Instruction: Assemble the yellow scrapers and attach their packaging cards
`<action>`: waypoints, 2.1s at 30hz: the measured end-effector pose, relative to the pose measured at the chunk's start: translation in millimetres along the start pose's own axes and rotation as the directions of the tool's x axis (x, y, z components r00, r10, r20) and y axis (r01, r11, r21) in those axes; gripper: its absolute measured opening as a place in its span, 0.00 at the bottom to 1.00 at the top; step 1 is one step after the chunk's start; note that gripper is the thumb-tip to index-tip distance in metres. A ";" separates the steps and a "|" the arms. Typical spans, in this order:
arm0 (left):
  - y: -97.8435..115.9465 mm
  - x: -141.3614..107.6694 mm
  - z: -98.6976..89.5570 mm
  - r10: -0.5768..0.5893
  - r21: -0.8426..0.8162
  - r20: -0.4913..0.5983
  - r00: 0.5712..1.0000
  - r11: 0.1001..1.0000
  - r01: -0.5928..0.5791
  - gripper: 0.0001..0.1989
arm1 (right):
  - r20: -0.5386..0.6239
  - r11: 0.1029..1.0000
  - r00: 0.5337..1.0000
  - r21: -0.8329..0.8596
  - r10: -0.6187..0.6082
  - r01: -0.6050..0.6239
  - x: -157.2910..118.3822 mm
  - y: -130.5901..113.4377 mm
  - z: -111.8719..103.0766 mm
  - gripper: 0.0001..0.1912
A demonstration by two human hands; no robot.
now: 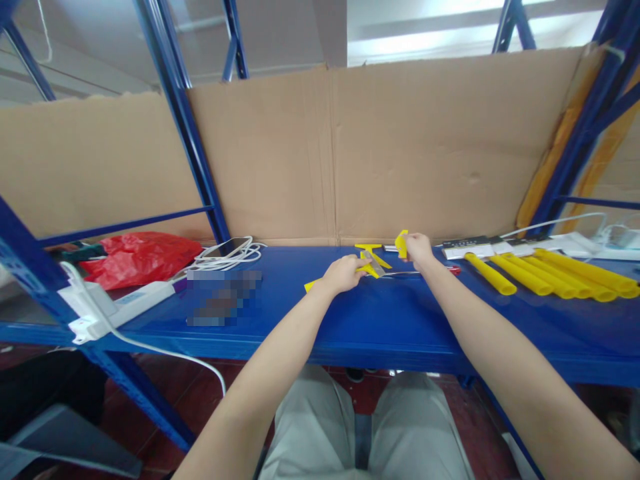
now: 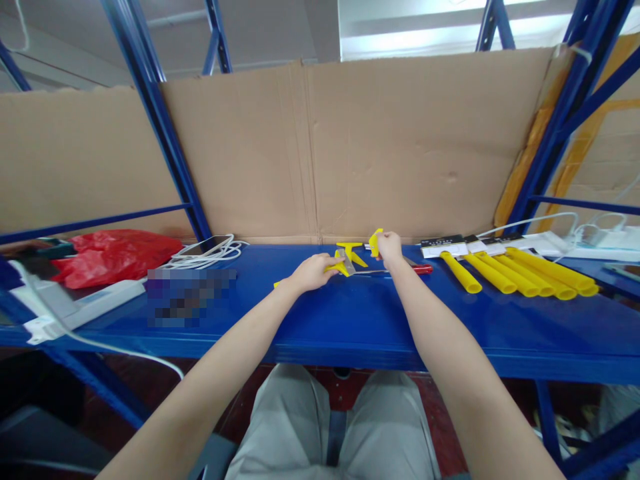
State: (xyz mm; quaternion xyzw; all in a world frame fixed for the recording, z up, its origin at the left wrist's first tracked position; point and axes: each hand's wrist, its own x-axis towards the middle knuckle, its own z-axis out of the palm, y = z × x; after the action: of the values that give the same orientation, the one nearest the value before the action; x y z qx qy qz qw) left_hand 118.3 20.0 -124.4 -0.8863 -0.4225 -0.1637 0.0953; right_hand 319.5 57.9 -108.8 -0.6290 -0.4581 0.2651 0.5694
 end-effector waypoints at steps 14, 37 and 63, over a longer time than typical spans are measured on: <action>-0.8 -0.5 2.4 -0.003 -0.023 -0.025 1.000 1.000 0.003 0.22 | 0.401 0.953 0.891 0.117 0.213 -0.281 -7.2 -12.0 -7.4 0.05; -4.8 2.9 10.2 -0.033 -0.049 -0.016 0.999 0.998 0.032 0.34 | 0.469 0.914 0.870 -0.269 -0.152 0.304 -44.9 -22.4 19.3 0.14; -0.8 0.9 4.1 0.008 -0.011 0.010 1.000 1.000 -0.008 0.16 | 0.498 0.871 0.841 -0.295 -0.211 0.394 -34.3 -8.2 26.1 0.09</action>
State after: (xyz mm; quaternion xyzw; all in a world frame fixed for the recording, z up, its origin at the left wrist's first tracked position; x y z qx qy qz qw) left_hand 119.1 22.4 -127.9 -0.8894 -0.4184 -0.1613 0.0892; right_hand 279.8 39.6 -112.9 -0.5676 -0.7155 0.2128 0.3474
